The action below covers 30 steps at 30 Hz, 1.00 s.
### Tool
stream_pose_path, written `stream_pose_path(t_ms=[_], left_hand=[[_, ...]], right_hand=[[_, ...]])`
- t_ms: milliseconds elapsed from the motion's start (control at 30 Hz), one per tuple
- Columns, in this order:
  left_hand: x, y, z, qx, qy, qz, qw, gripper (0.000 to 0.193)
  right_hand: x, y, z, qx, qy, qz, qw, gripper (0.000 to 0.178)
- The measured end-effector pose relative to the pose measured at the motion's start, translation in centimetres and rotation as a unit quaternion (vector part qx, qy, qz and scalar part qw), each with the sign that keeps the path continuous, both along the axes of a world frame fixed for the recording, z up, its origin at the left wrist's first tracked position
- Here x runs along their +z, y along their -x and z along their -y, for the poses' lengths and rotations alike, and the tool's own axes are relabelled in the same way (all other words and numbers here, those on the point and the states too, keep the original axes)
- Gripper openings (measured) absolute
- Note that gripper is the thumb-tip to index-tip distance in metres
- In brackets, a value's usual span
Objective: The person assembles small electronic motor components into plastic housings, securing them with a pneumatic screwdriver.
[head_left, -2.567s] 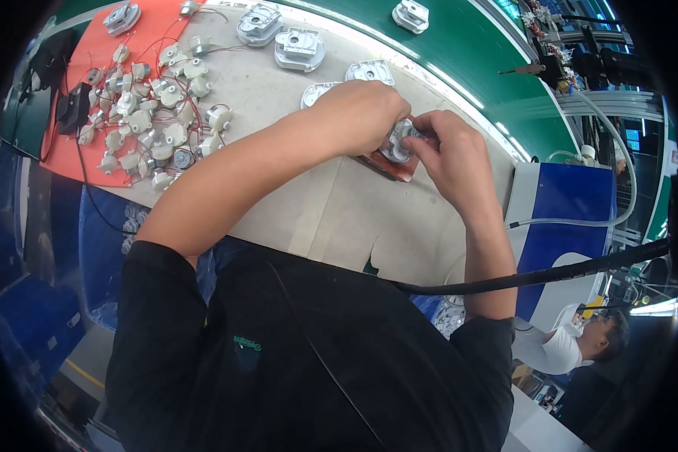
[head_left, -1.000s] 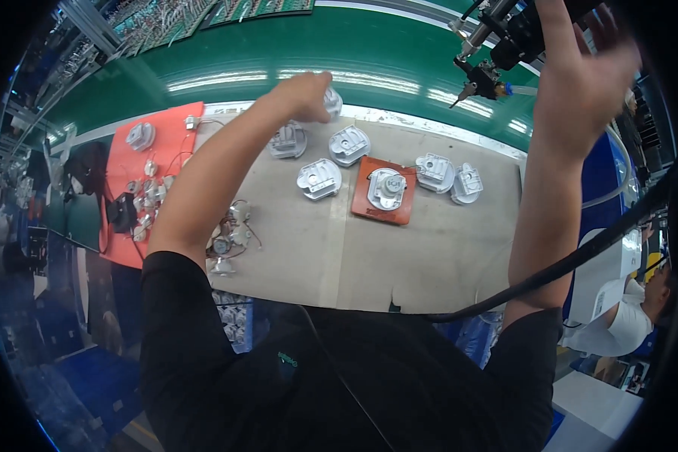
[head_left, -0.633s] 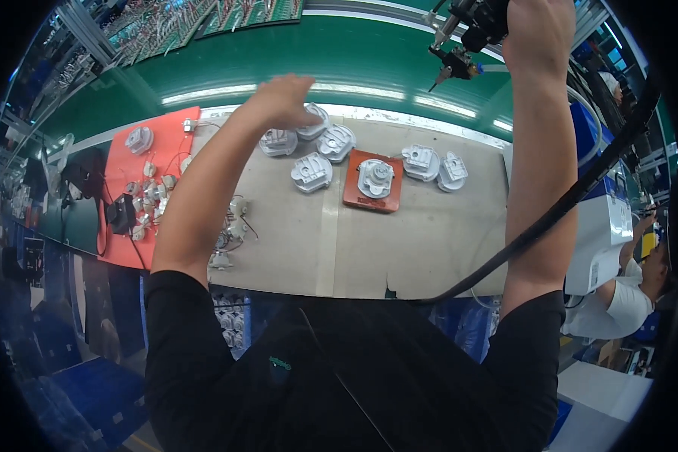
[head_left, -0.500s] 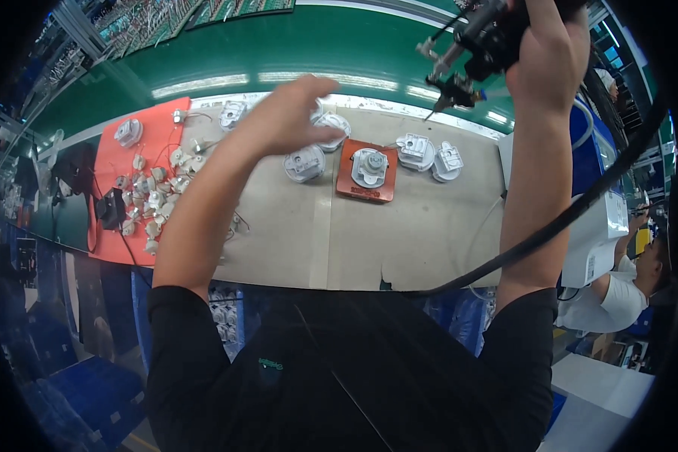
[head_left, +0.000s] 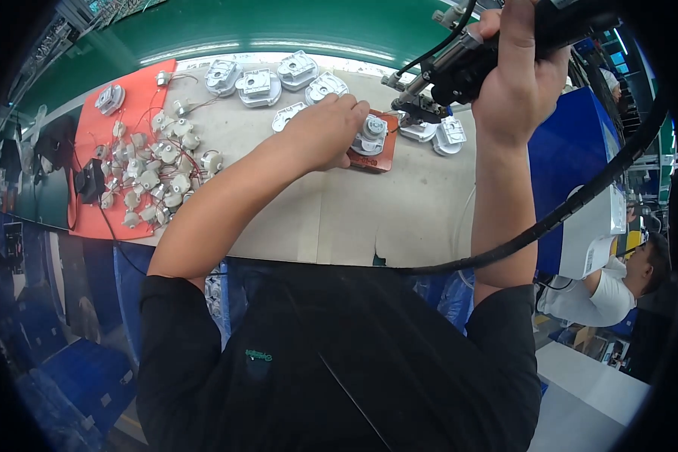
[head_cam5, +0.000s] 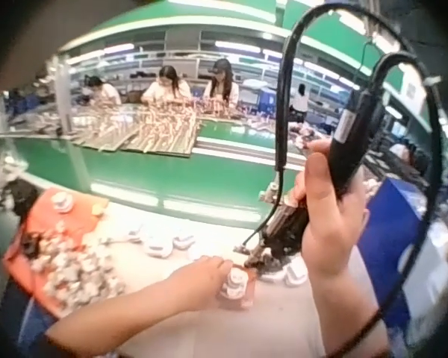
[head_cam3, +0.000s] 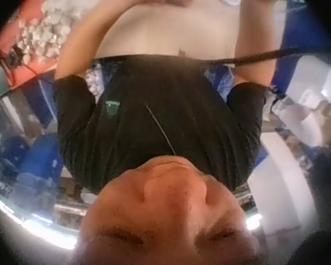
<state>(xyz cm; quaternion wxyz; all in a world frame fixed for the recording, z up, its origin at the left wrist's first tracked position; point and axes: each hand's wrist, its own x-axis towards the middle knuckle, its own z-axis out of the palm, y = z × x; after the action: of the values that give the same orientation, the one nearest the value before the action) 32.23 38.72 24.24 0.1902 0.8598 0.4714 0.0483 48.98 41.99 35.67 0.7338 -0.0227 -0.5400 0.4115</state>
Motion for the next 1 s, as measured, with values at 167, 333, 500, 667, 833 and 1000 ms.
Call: stream_pose_path(t_ms=[167, 333, 500, 667, 833, 1000], left_hand=[[0.9, -0.3, -0.5, 0.003, 0.026, -0.061, 0.998, 0.087], [0.6, 0.0, 1.1, 0.016, -0.114, 0.037, 0.993, 0.077], [2.3, 0.2, 2.2, 0.007, -0.150, 0.252, 0.956, 0.052], [1.4, -1.4, 2.6, 0.019, -0.127, 0.348, 0.929, 0.033], [0.8, -1.8, 2.6, 0.018, -0.159, 0.372, 0.914, 0.022], [0.7, -2.0, 2.9, 0.027, -0.157, 0.370, 0.915, 0.016]], right_hand=[[-0.3, -0.4, 0.2, -0.246, 0.014, 0.169, 0.954, 0.024], [0.8, -0.8, 1.3, -0.230, 0.031, 0.151, 0.961, 0.027], [3.9, -0.8, 3.1, -0.290, 0.061, 0.164, 0.941, 0.043], [5.9, 0.3, 4.7, -0.347, 0.023, 0.165, 0.923, 0.052], [5.9, 0.5, 4.8, -0.334, 0.008, 0.177, 0.926, 0.051], [5.6, 0.2, 4.6, -0.333, 0.006, 0.177, 0.926, 0.049]])
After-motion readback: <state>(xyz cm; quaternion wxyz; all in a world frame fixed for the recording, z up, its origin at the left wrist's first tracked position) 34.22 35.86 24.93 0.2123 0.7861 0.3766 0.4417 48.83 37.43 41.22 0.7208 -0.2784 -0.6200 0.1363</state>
